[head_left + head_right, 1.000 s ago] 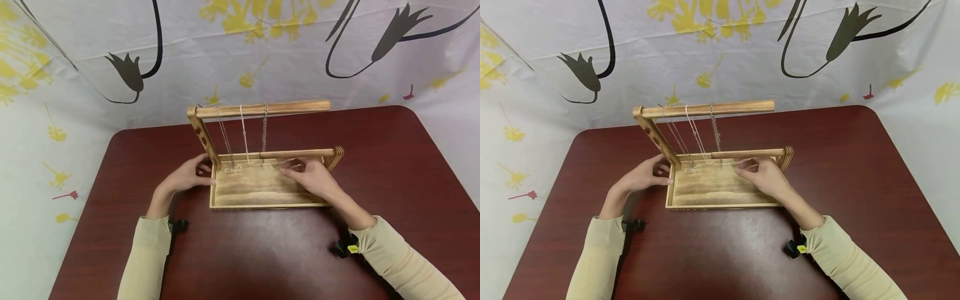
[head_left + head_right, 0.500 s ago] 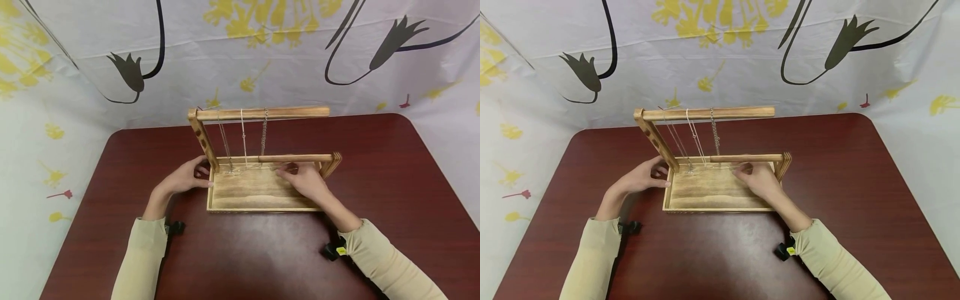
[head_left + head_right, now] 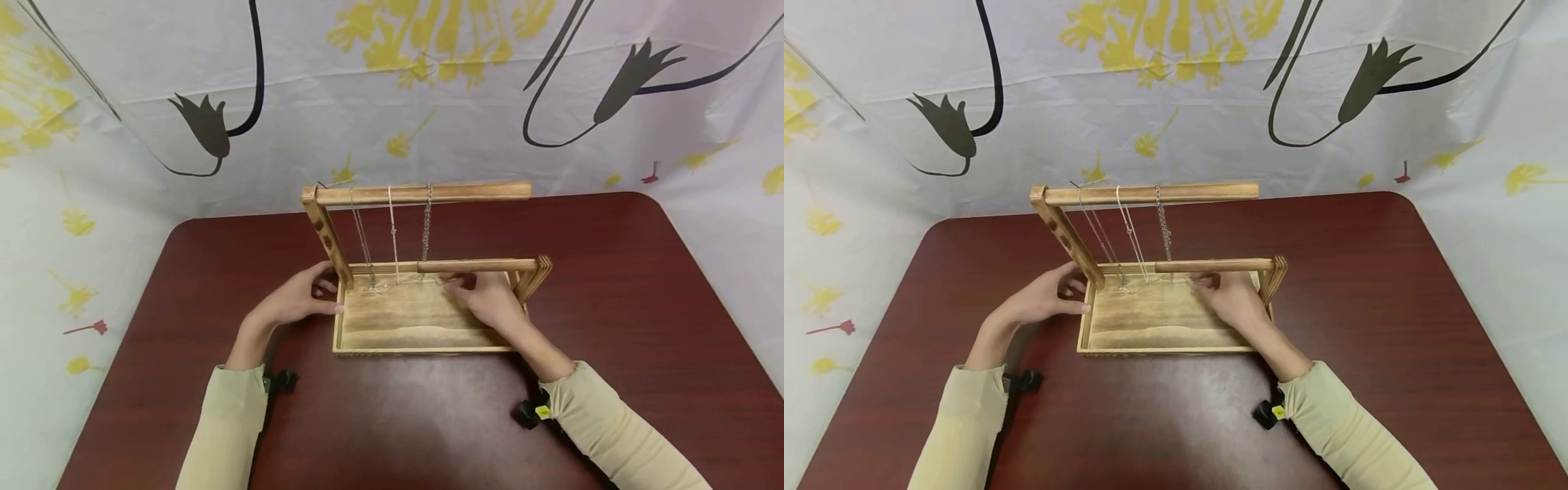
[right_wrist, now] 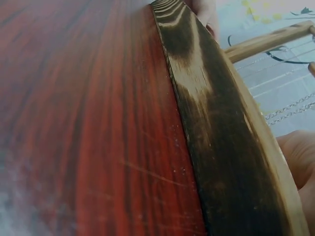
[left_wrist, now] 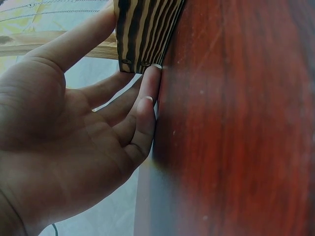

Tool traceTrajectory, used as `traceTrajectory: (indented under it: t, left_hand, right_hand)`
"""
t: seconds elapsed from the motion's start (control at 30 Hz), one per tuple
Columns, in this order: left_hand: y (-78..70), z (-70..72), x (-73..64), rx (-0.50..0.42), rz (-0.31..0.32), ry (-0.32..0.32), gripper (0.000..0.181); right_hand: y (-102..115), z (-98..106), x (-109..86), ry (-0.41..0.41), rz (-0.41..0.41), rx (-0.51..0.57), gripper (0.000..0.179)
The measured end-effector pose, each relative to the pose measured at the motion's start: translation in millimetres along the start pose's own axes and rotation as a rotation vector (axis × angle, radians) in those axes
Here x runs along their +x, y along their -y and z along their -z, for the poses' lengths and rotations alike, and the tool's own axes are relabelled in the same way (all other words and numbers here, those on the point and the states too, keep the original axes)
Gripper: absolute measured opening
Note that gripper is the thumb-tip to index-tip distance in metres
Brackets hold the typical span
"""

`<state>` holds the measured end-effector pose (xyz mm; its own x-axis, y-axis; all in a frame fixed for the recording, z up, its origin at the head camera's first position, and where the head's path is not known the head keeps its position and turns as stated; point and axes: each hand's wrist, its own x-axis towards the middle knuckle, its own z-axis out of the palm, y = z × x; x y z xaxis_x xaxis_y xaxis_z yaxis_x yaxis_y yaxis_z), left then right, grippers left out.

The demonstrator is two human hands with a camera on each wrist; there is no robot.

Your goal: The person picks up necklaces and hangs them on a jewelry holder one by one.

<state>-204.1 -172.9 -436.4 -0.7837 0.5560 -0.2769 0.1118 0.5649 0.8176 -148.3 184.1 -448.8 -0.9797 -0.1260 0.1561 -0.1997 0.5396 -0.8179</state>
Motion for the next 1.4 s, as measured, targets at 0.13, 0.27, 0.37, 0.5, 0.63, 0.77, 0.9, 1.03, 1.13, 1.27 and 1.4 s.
traceTrajectory:
  t: [0.13,0.27,0.37,0.5,0.63,0.77,0.9,1.03,1.13,1.27,1.4]
  left_hand:
    - [0.5,-0.6,-2.2,-0.005,-0.014,-0.001,0.092]
    - [1.5,-0.4,-2.0,-0.008,-0.020,0.001,0.091]
    - [1.8,0.3,-1.2,-0.011,-0.020,0.004,0.091]
    - [2.4,0.5,-0.8,-0.010,-0.020,0.008,0.092]
    - [2.9,0.0,-0.6,-0.015,-0.014,0.006,0.092]
    - [2.5,-0.6,0.6,-0.029,-0.018,0.001,0.090]
    - [2.0,-1.2,0.7,-0.024,-0.019,0.003,0.091]
    - [2.1,-0.8,0.9,-0.020,-0.024,0.006,0.092]
    - [2.6,-1.0,1.9,-0.026,-0.031,0.008,0.091]
    - [3.1,-1.1,1.8,-0.030,-0.036,0.008,0.090]
    - [2.0,-0.3,-0.8,-0.027,-0.022,0.008,0.092]
  right_hand:
    - [-1.0,-2.3,-0.2,-0.003,0.001,0.034,0.020]
    - [-0.4,-3.9,0.5,-0.001,-0.015,0.022,0.019]
    - [0.5,-5.1,0.8,0.002,-0.053,-0.027,0.018]
    - [1.8,-7.2,1.6,0.006,-0.084,-0.093,0.016]
    - [2.7,-8.8,2.7,0.017,-0.095,-0.134,0.016]
    - [3.0,-10.2,3.7,0.021,-0.110,-0.150,0.015]
    - [3.3,-10.7,3.7,0.024,-0.120,-0.155,0.014]
    - [4.2,-11.1,4.1,0.018,-0.131,-0.169,0.014]
    - [3.7,-12.4,4.6,0.013,-0.138,-0.188,0.013]
    - [4.3,-15.1,5.5,0.010,-0.141,-0.218,0.010]
    - [5.9,-17.8,5.9,0.008,-0.146,-0.228,0.008]
